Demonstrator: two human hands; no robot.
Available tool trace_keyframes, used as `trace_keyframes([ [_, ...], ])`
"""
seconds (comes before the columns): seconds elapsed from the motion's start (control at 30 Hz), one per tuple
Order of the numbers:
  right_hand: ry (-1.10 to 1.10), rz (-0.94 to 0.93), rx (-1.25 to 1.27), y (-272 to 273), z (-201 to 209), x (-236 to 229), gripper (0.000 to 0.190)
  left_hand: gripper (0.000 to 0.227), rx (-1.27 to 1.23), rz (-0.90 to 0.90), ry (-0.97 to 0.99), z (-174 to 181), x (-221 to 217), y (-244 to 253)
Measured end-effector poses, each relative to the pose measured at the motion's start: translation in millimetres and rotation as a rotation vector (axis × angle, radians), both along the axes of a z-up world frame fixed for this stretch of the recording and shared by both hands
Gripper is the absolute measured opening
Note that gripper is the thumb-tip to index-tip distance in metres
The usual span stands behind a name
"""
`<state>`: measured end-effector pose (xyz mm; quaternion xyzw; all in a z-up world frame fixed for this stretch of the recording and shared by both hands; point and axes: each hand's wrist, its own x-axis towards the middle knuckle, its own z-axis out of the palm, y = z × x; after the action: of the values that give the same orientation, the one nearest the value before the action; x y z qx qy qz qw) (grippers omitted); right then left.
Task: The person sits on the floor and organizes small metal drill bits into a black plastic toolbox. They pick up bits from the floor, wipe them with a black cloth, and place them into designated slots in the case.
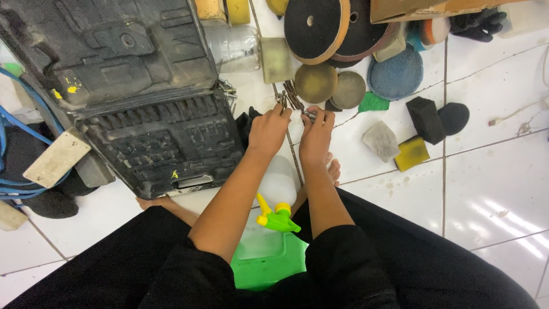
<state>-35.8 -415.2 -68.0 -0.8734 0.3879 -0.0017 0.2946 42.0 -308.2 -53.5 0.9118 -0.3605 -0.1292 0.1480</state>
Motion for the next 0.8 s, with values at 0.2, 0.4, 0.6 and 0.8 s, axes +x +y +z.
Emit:
trace_keyframes([
  [0.2,0.060,-0.033,0.039,-0.1,16.1,12.6,0.025,0.011,-0.280,0.237,0.353,19.3,-2.0,9.7],
  [0.4,0.027,-0.148,0.146,-2.5,7.3,11.0,0.014,0.010,-0.577,0.887,0.599,7.4,17.8,8.2],
  [0.6,-0.215,-0.465,0.611,-13.8,60.7,21.0,0.030,0.054,-0.264,0.828,0.727,35.1,47.8,-8.4],
  [0.8,-0.484,-0.742,1.485,-9.3,25.1,12.3,0.026,0.045,0.043,0.559,0.558,-2.6,48.2,-20.5],
])
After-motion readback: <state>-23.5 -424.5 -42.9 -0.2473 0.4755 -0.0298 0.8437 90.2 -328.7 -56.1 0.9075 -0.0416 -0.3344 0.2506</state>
